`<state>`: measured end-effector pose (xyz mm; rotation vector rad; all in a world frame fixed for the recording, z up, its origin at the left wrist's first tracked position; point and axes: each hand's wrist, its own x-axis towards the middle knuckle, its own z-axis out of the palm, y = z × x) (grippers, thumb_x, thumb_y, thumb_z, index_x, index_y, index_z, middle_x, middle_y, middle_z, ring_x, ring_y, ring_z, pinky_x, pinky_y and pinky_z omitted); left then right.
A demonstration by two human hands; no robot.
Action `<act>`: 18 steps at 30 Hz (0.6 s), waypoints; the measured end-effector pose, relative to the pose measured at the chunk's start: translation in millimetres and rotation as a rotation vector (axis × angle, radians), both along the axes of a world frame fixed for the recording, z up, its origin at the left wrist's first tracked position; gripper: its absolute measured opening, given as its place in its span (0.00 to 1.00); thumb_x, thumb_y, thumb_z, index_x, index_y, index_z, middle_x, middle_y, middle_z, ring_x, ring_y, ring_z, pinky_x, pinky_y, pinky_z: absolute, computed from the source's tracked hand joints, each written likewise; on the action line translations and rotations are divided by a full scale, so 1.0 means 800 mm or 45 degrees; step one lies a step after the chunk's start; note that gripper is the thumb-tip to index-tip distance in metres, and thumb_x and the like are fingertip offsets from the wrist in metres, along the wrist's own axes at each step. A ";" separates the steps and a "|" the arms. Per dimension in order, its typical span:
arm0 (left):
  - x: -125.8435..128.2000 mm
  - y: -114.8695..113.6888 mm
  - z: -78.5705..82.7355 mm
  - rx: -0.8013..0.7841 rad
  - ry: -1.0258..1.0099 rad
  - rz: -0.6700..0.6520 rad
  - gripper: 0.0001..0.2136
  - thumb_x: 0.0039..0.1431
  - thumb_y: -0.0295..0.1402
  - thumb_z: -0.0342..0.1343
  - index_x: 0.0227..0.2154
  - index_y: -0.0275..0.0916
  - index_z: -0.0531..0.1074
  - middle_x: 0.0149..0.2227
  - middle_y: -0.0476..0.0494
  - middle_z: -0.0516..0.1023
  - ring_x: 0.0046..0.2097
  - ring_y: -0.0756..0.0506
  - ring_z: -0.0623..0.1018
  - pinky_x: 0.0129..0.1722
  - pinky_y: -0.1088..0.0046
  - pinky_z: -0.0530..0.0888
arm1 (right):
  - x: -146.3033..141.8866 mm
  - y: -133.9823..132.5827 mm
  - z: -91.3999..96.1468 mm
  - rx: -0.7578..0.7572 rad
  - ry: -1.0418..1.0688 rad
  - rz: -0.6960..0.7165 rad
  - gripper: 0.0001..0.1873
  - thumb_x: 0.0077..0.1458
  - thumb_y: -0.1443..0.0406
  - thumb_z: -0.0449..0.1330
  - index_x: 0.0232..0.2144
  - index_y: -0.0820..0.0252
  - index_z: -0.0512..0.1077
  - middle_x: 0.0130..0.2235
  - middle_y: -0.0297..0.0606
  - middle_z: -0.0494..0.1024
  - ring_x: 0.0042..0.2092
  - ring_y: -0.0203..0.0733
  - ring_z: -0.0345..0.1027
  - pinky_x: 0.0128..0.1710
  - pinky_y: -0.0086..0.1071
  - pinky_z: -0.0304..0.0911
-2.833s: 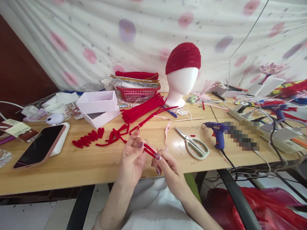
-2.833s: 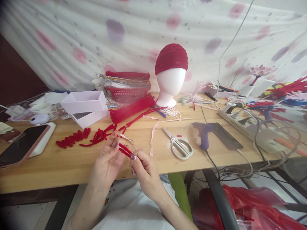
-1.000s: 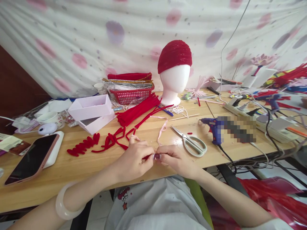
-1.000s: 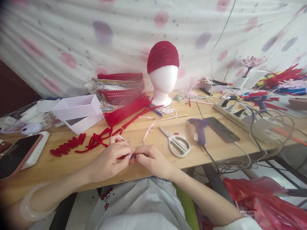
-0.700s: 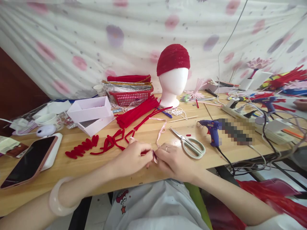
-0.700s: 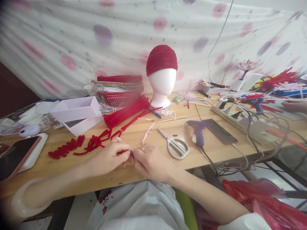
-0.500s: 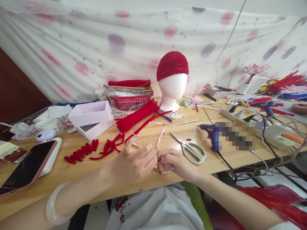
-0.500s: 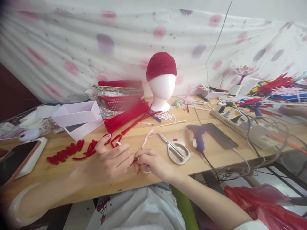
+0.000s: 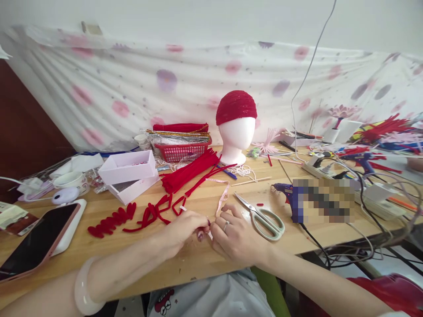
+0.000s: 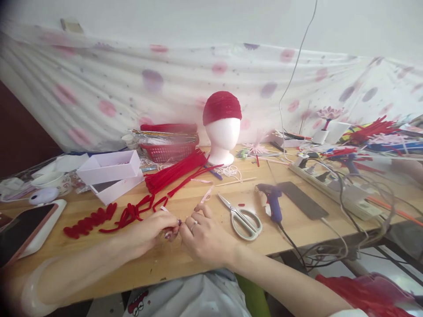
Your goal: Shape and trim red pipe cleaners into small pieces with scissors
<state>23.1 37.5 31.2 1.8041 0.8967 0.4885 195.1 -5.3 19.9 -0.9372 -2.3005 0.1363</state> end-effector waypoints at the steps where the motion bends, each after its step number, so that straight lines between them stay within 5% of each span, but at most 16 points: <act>1: 0.000 0.001 0.001 -0.024 0.000 -0.022 0.13 0.53 0.31 0.43 0.14 0.43 0.57 0.17 0.50 0.63 0.24 0.47 0.66 0.27 0.69 0.64 | 0.001 0.001 0.000 0.047 -0.031 0.015 0.09 0.53 0.72 0.53 0.23 0.57 0.63 0.23 0.31 0.62 0.27 0.39 0.49 0.42 0.42 0.52; 4: -0.008 0.002 0.006 0.318 0.057 -0.055 0.13 0.54 0.31 0.47 0.16 0.41 0.65 0.19 0.47 0.70 0.29 0.44 0.71 0.38 0.63 0.68 | 0.005 0.003 0.001 -0.242 0.158 0.026 0.10 0.51 0.71 0.54 0.20 0.57 0.59 0.22 0.29 0.59 0.27 0.37 0.46 0.39 0.38 0.51; 8: -0.023 0.004 0.005 1.468 0.154 -0.173 0.07 0.57 0.28 0.52 0.34 0.44 0.75 0.33 0.45 0.80 0.44 0.39 0.74 0.57 0.52 0.54 | 0.006 0.010 -0.004 -1.107 0.745 -0.011 0.09 0.49 0.66 0.51 0.19 0.57 0.61 0.21 0.30 0.60 0.25 0.36 0.48 0.28 0.31 0.49; 10: -0.027 0.005 0.004 1.766 0.193 -0.260 0.10 0.58 0.24 0.50 0.37 0.43 0.74 0.33 0.46 0.80 0.43 0.41 0.74 0.59 0.53 0.48 | 0.005 0.014 -0.009 -1.300 0.824 0.026 0.09 0.48 0.64 0.48 0.18 0.57 0.61 0.19 0.28 0.56 0.22 0.34 0.44 0.22 0.29 0.45; 14: -0.024 0.000 0.009 1.780 0.220 -0.297 0.11 0.56 0.19 0.46 0.31 0.39 0.70 0.28 0.48 0.76 0.37 0.43 0.73 0.57 0.52 0.45 | 0.002 0.017 -0.012 -1.405 0.843 0.079 0.08 0.46 0.63 0.47 0.18 0.56 0.59 0.18 0.25 0.51 0.19 0.33 0.39 0.18 0.28 0.42; 18: -0.014 -0.012 0.018 1.287 0.294 -0.189 0.11 0.59 0.22 0.44 0.25 0.39 0.67 0.25 0.49 0.73 0.35 0.44 0.71 0.52 0.53 0.53 | 0.001 0.011 0.000 -1.292 0.836 0.038 0.08 0.47 0.65 0.50 0.19 0.59 0.63 0.20 0.30 0.62 0.22 0.33 0.49 0.23 0.28 0.47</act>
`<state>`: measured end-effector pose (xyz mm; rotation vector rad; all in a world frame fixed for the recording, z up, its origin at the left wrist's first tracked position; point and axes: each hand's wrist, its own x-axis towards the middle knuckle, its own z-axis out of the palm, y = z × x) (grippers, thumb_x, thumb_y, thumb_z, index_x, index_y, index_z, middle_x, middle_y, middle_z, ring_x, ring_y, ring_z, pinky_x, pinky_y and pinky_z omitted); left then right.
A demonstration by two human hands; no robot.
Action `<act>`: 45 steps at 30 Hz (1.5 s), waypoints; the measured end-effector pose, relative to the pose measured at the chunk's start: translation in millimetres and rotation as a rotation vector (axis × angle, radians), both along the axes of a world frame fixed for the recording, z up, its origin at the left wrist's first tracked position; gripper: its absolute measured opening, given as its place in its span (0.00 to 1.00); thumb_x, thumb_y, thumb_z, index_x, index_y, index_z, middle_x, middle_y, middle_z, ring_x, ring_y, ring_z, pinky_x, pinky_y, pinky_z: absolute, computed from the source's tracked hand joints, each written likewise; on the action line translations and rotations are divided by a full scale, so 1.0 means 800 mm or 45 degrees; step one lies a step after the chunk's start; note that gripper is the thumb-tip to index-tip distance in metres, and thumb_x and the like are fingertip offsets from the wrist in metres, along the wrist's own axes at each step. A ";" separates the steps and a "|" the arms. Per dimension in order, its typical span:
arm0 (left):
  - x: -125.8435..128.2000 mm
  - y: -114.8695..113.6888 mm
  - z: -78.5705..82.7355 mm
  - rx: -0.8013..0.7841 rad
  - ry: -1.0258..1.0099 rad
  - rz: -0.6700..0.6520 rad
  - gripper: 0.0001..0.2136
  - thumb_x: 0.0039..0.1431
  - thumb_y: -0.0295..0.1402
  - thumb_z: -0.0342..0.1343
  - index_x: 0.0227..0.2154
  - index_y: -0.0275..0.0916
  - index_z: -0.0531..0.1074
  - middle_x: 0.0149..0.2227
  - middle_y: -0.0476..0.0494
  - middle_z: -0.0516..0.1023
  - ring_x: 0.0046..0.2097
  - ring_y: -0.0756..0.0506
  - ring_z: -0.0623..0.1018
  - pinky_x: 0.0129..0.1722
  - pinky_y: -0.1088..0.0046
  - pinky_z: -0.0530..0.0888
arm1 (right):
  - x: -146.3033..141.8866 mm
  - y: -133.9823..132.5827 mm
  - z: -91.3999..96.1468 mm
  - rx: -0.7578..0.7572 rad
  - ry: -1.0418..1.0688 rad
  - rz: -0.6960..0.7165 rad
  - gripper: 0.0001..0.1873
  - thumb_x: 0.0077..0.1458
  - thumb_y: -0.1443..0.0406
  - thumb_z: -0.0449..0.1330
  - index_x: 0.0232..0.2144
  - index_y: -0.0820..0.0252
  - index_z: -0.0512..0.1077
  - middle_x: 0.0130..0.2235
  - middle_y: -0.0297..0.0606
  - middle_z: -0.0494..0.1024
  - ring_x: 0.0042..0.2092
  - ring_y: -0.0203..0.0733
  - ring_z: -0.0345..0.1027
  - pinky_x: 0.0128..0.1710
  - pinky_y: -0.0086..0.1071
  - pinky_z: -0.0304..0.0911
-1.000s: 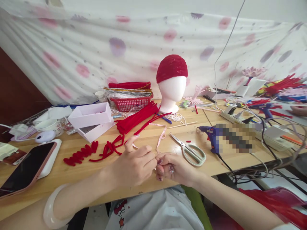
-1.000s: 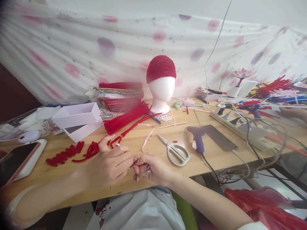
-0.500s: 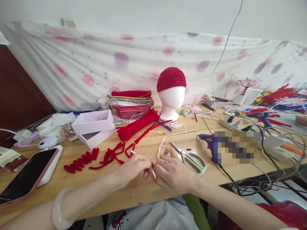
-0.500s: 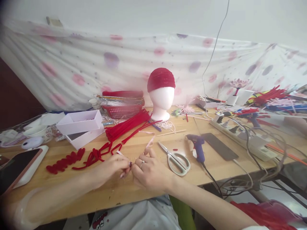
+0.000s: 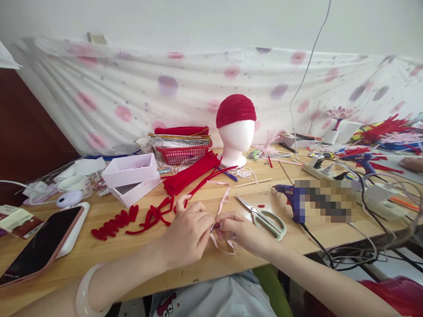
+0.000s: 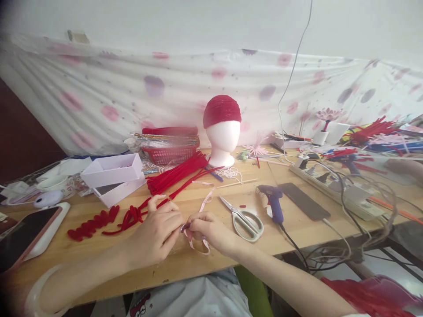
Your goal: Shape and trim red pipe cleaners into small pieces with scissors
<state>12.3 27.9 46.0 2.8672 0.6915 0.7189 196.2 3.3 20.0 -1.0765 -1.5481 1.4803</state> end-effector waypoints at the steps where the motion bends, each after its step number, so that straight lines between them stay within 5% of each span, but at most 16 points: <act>1: 0.003 -0.002 0.001 -0.153 -0.012 0.065 0.11 0.60 0.23 0.44 0.24 0.39 0.67 0.25 0.49 0.72 0.35 0.45 0.70 0.50 0.54 0.55 | 0.001 -0.002 0.004 0.072 -0.057 -0.007 0.07 0.47 0.67 0.51 0.19 0.59 0.63 0.21 0.31 0.64 0.24 0.34 0.53 0.25 0.28 0.49; 4: 0.010 -0.002 0.002 -0.641 -0.093 0.229 0.12 0.59 0.28 0.45 0.20 0.39 0.64 0.24 0.49 0.69 0.32 0.45 0.68 0.42 0.61 0.60 | 0.003 -0.009 0.011 0.575 -0.425 -0.006 0.10 0.50 0.71 0.51 0.19 0.59 0.62 0.21 0.30 0.63 0.26 0.35 0.54 0.29 0.30 0.51; 8: 0.018 0.006 0.003 -1.523 -0.379 0.261 0.10 0.49 0.33 0.50 0.15 0.41 0.61 0.20 0.50 0.64 0.27 0.47 0.64 0.32 0.68 0.61 | 0.011 -0.007 0.010 1.642 -1.064 -0.041 0.13 0.57 0.73 0.50 0.22 0.59 0.64 0.22 0.32 0.66 0.26 0.38 0.53 0.36 0.36 0.51; 10: 0.021 0.009 0.004 -1.750 -0.446 0.235 0.09 0.42 0.31 0.51 0.13 0.41 0.59 0.19 0.51 0.62 0.25 0.49 0.62 0.29 0.69 0.62 | 0.016 -0.004 0.009 2.025 -1.224 -0.042 0.14 0.60 0.73 0.49 0.24 0.59 0.66 0.23 0.34 0.69 0.26 0.39 0.55 0.38 0.38 0.50; 12: 0.023 0.010 0.004 -1.779 -0.449 0.231 0.07 0.40 0.31 0.50 0.13 0.42 0.58 0.19 0.51 0.61 0.24 0.50 0.60 0.27 0.69 0.62 | 0.019 -0.001 0.009 2.200 -1.237 -0.060 0.15 0.62 0.74 0.48 0.25 0.59 0.68 0.23 0.33 0.70 0.26 0.39 0.56 0.38 0.38 0.50; 15: 0.022 0.006 0.002 -1.703 -0.487 0.234 0.08 0.44 0.33 0.51 0.14 0.40 0.62 0.20 0.50 0.63 0.26 0.49 0.62 0.29 0.70 0.61 | 0.019 -0.005 0.009 1.960 -1.090 -0.125 0.14 0.61 0.74 0.48 0.25 0.58 0.66 0.23 0.32 0.69 0.27 0.39 0.56 0.40 0.39 0.53; 20: 0.020 -0.007 -0.002 -1.229 -0.514 0.279 0.11 0.55 0.34 0.50 0.18 0.41 0.62 0.21 0.53 0.63 0.28 0.48 0.63 0.30 0.71 0.59 | 0.014 -0.023 0.003 0.871 -0.505 -0.070 0.15 0.65 0.65 0.48 0.25 0.58 0.63 0.25 0.32 0.67 0.28 0.36 0.59 0.32 0.32 0.57; 22: 0.019 -0.011 -0.001 -0.999 -0.455 0.258 0.11 0.57 0.34 0.50 0.19 0.40 0.65 0.23 0.51 0.67 0.31 0.47 0.67 0.34 0.70 0.61 | 0.015 -0.027 -0.001 0.542 -0.219 -0.023 0.17 0.66 0.58 0.51 0.26 0.59 0.64 0.24 0.30 0.67 0.26 0.35 0.59 0.28 0.29 0.55; 24: 0.019 -0.014 0.002 -0.978 -0.413 0.214 0.12 0.57 0.34 0.51 0.20 0.40 0.68 0.24 0.50 0.69 0.32 0.47 0.68 0.36 0.70 0.62 | 0.017 -0.028 -0.005 0.342 -0.007 0.005 0.19 0.63 0.53 0.55 0.26 0.60 0.67 0.23 0.30 0.67 0.25 0.33 0.57 0.26 0.28 0.55; 29: 0.018 -0.011 0.004 -1.433 -0.469 0.164 0.14 0.56 0.42 0.54 0.21 0.39 0.69 0.21 0.52 0.67 0.26 0.49 0.65 0.28 0.73 0.62 | 0.021 -0.021 -0.014 0.054 0.248 0.051 0.21 0.54 0.51 0.66 0.24 0.63 0.71 0.23 0.34 0.71 0.24 0.32 0.58 0.25 0.29 0.53; 39: 0.004 -0.005 -0.004 -1.382 -0.449 0.278 0.15 0.52 0.44 0.62 0.22 0.38 0.70 0.22 0.53 0.70 0.24 0.51 0.69 0.25 0.75 0.64 | 0.015 -0.012 -0.031 -0.293 0.458 0.187 0.20 0.48 0.54 0.71 0.30 0.63 0.71 0.22 0.29 0.73 0.19 0.26 0.57 0.21 0.25 0.44; 45: -0.010 -0.011 -0.003 -1.489 -0.546 0.145 0.16 0.51 0.47 0.64 0.27 0.37 0.74 0.27 0.49 0.76 0.30 0.47 0.75 0.33 0.72 0.69 | 0.007 -0.020 -0.036 -0.340 0.635 0.142 0.19 0.45 0.57 0.74 0.29 0.62 0.71 0.25 0.33 0.77 0.24 0.32 0.67 0.27 0.26 0.59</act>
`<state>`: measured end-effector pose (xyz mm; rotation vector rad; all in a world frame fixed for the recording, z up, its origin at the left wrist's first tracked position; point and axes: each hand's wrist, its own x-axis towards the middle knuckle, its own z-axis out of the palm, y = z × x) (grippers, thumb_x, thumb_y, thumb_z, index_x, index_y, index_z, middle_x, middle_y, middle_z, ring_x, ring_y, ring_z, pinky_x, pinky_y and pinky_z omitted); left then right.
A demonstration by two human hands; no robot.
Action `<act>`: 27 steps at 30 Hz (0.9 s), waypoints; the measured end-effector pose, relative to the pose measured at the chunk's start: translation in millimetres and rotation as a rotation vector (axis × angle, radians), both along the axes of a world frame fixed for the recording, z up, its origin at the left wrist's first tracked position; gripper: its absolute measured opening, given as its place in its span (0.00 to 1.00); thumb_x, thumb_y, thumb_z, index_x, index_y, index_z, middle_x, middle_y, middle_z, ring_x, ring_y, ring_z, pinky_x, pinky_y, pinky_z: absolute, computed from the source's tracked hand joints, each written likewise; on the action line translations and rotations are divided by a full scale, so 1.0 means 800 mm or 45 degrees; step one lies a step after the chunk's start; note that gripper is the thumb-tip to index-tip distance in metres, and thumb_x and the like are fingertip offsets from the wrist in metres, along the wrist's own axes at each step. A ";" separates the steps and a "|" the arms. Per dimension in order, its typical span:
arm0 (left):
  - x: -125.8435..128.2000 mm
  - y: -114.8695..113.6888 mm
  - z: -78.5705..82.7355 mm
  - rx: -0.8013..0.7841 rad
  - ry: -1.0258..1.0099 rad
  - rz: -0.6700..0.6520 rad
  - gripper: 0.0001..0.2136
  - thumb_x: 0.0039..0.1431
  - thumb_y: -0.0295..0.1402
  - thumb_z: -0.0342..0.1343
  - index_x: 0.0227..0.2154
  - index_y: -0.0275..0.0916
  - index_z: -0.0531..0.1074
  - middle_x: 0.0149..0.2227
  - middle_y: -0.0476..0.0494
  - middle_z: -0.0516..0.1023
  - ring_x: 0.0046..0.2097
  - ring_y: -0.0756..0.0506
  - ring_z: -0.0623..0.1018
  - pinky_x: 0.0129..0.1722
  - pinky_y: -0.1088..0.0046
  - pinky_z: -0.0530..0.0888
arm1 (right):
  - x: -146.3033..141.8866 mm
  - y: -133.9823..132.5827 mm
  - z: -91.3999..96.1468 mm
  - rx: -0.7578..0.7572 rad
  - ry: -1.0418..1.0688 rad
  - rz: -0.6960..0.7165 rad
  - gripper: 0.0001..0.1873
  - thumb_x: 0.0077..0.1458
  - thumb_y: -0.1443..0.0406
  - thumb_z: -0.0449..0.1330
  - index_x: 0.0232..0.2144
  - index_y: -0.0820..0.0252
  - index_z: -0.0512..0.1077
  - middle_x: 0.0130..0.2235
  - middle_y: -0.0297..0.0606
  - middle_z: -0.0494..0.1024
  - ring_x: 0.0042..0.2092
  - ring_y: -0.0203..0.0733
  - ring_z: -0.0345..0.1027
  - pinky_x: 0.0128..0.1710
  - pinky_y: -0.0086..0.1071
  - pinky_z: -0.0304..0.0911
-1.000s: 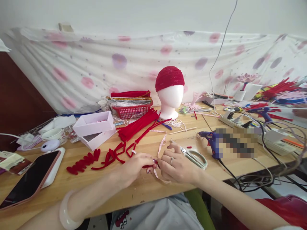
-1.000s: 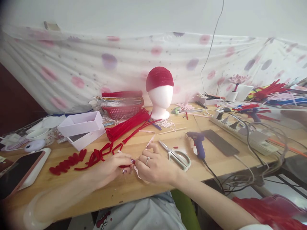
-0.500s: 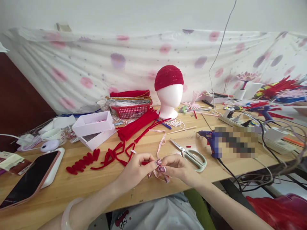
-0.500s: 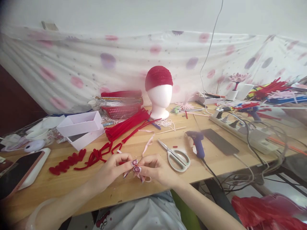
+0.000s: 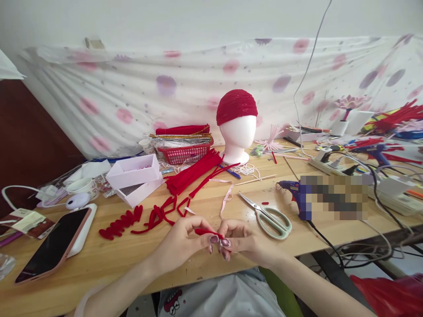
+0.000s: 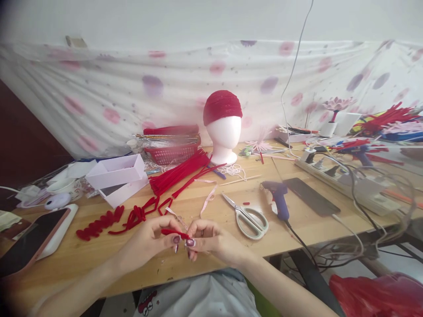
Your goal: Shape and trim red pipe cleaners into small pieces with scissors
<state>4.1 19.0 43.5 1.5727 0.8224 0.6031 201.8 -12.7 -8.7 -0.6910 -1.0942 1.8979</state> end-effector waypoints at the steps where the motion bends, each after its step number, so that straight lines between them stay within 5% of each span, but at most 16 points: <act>1: -0.002 -0.002 0.000 0.011 -0.030 -0.005 0.16 0.52 0.47 0.63 0.27 0.38 0.75 0.27 0.48 0.77 0.31 0.47 0.75 0.35 0.72 0.69 | -0.001 -0.002 -0.001 0.000 0.012 -0.012 0.19 0.45 0.58 0.74 0.29 0.62 0.71 0.26 0.34 0.77 0.26 0.33 0.69 0.29 0.27 0.61; 5: 0.000 -0.010 -0.004 -0.059 -0.124 0.101 0.18 0.53 0.47 0.62 0.20 0.39 0.72 0.18 0.51 0.71 0.25 0.49 0.69 0.32 0.72 0.65 | -0.004 -0.009 0.006 0.138 -0.078 -0.028 0.17 0.48 0.57 0.72 0.27 0.62 0.71 0.26 0.33 0.76 0.28 0.33 0.67 0.31 0.28 0.61; 11: 0.014 -0.009 -0.009 -0.438 -0.240 0.176 0.16 0.45 0.43 0.66 0.16 0.37 0.70 0.16 0.55 0.62 0.20 0.53 0.58 0.23 0.73 0.54 | -0.008 -0.022 0.032 1.008 -0.443 -0.214 0.12 0.61 0.62 0.62 0.26 0.60 0.72 0.28 0.36 0.74 0.32 0.38 0.67 0.35 0.32 0.63; 13: 0.016 -0.007 -0.004 -0.419 -0.240 0.154 0.16 0.44 0.42 0.66 0.16 0.37 0.70 0.16 0.54 0.62 0.21 0.53 0.58 0.23 0.73 0.54 | -0.007 -0.026 0.034 1.135 -0.493 -0.305 0.10 0.62 0.64 0.61 0.28 0.60 0.73 0.29 0.37 0.75 0.32 0.37 0.67 0.34 0.31 0.63; 20: 0.013 -0.003 0.005 -0.194 -0.166 0.252 0.15 0.44 0.41 0.68 0.19 0.37 0.70 0.19 0.53 0.68 0.23 0.53 0.64 0.24 0.75 0.60 | -0.011 -0.025 0.025 0.828 -0.622 -0.446 0.12 0.57 0.58 0.66 0.28 0.60 0.77 0.29 0.37 0.78 0.31 0.39 0.68 0.36 0.33 0.64; 27: 0.010 -0.010 -0.009 -0.290 -0.322 0.254 0.16 0.44 0.38 0.68 0.17 0.37 0.67 0.19 0.54 0.65 0.23 0.54 0.62 0.24 0.75 0.58 | -0.026 -0.022 0.012 0.730 -0.381 -0.438 0.12 0.56 0.58 0.66 0.25 0.59 0.73 0.28 0.35 0.74 0.33 0.39 0.67 0.37 0.34 0.64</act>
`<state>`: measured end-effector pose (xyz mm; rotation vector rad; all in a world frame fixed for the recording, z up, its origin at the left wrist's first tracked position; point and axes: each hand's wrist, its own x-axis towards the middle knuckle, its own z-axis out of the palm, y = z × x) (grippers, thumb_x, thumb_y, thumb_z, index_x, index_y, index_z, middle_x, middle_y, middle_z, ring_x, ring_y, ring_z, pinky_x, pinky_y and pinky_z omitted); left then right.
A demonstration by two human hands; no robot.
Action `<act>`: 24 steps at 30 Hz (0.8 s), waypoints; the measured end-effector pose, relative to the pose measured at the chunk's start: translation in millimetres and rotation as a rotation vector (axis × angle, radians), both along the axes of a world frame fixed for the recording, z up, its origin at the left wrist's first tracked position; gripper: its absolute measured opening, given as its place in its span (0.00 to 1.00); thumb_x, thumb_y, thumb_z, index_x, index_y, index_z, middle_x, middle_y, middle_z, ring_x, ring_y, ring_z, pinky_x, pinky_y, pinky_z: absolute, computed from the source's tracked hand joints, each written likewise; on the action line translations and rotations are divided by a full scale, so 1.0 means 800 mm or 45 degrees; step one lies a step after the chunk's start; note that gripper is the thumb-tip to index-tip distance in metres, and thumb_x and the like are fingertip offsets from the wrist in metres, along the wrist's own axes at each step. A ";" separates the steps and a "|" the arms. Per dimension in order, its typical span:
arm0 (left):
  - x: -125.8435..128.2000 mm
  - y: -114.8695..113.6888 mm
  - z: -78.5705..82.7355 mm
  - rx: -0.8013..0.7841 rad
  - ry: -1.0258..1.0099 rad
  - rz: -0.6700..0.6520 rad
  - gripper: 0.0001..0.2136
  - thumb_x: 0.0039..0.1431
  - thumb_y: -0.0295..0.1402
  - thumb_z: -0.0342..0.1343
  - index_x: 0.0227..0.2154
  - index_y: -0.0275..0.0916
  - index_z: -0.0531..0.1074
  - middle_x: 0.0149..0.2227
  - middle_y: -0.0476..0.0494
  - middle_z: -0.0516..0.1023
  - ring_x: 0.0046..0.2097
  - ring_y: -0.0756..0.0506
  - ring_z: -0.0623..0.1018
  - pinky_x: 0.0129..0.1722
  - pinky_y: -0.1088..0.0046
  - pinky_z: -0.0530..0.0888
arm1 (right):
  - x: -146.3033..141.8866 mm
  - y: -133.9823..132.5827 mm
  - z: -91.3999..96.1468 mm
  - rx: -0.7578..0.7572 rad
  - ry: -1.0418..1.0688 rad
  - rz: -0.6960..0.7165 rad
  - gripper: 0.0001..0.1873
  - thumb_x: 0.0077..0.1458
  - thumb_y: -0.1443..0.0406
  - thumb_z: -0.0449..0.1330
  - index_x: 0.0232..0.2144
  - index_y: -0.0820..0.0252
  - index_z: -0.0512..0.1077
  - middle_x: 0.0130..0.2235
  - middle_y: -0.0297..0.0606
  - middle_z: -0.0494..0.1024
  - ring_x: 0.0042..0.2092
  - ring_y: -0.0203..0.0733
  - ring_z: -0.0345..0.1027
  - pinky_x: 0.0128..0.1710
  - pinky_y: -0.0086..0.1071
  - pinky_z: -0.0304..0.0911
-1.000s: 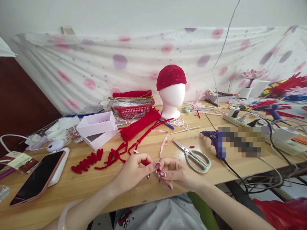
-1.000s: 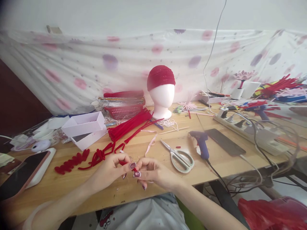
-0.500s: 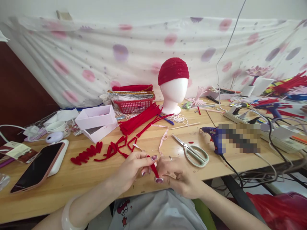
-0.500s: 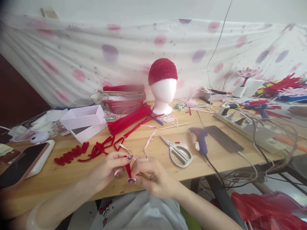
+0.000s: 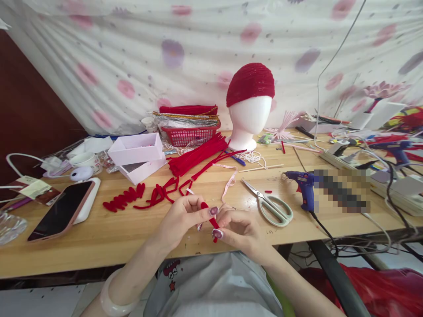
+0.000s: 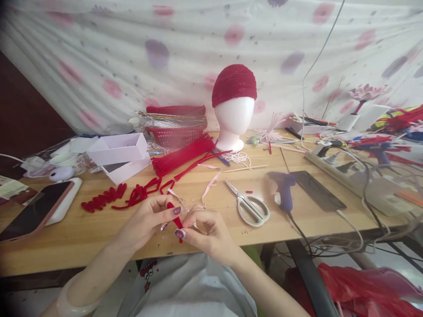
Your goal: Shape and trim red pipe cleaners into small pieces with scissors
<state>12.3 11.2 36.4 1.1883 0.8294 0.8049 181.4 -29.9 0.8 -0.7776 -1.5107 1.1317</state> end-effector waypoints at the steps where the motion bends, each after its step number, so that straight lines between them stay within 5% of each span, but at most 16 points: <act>1: 0.002 -0.002 -0.002 -0.043 -0.059 0.027 0.16 0.44 0.38 0.68 0.16 0.37 0.66 0.18 0.54 0.64 0.22 0.54 0.61 0.23 0.76 0.57 | -0.002 -0.001 -0.001 0.060 -0.004 -0.003 0.12 0.56 0.60 0.66 0.25 0.58 0.72 0.28 0.34 0.73 0.32 0.39 0.66 0.36 0.34 0.64; 9: 0.017 -0.013 -0.012 -0.718 -0.382 0.099 0.10 0.35 0.26 0.65 0.15 0.35 0.66 0.17 0.55 0.63 0.20 0.57 0.59 0.19 0.77 0.55 | -0.001 -0.017 0.009 0.924 -0.470 -0.139 0.08 0.59 0.75 0.57 0.36 0.58 0.71 0.32 0.38 0.78 0.36 0.42 0.67 0.38 0.38 0.67; 12: 0.016 -0.012 -0.010 -0.814 -0.454 0.106 0.09 0.37 0.27 0.65 0.16 0.35 0.68 0.17 0.53 0.65 0.20 0.55 0.62 0.19 0.78 0.59 | 0.003 -0.016 0.007 1.066 -0.664 -0.214 0.11 0.59 0.76 0.56 0.41 0.59 0.70 0.36 0.41 0.79 0.40 0.44 0.67 0.41 0.41 0.67; 17: 0.016 -0.022 -0.010 -0.550 -0.524 0.358 0.12 0.40 0.33 0.70 0.20 0.36 0.71 0.20 0.53 0.69 0.23 0.55 0.66 0.23 0.80 0.65 | 0.001 -0.012 -0.003 0.938 -0.675 -0.357 0.14 0.59 0.78 0.54 0.43 0.58 0.70 0.37 0.42 0.77 0.39 0.45 0.65 0.40 0.43 0.66; 24: 0.016 -0.049 -0.016 -0.223 -0.282 0.220 0.17 0.42 0.42 0.71 0.22 0.36 0.71 0.23 0.51 0.71 0.27 0.53 0.67 0.28 0.77 0.66 | -0.012 -0.019 -0.003 0.839 -0.508 -0.376 0.12 0.57 0.77 0.56 0.38 0.57 0.72 0.34 0.39 0.75 0.37 0.44 0.65 0.36 0.40 0.66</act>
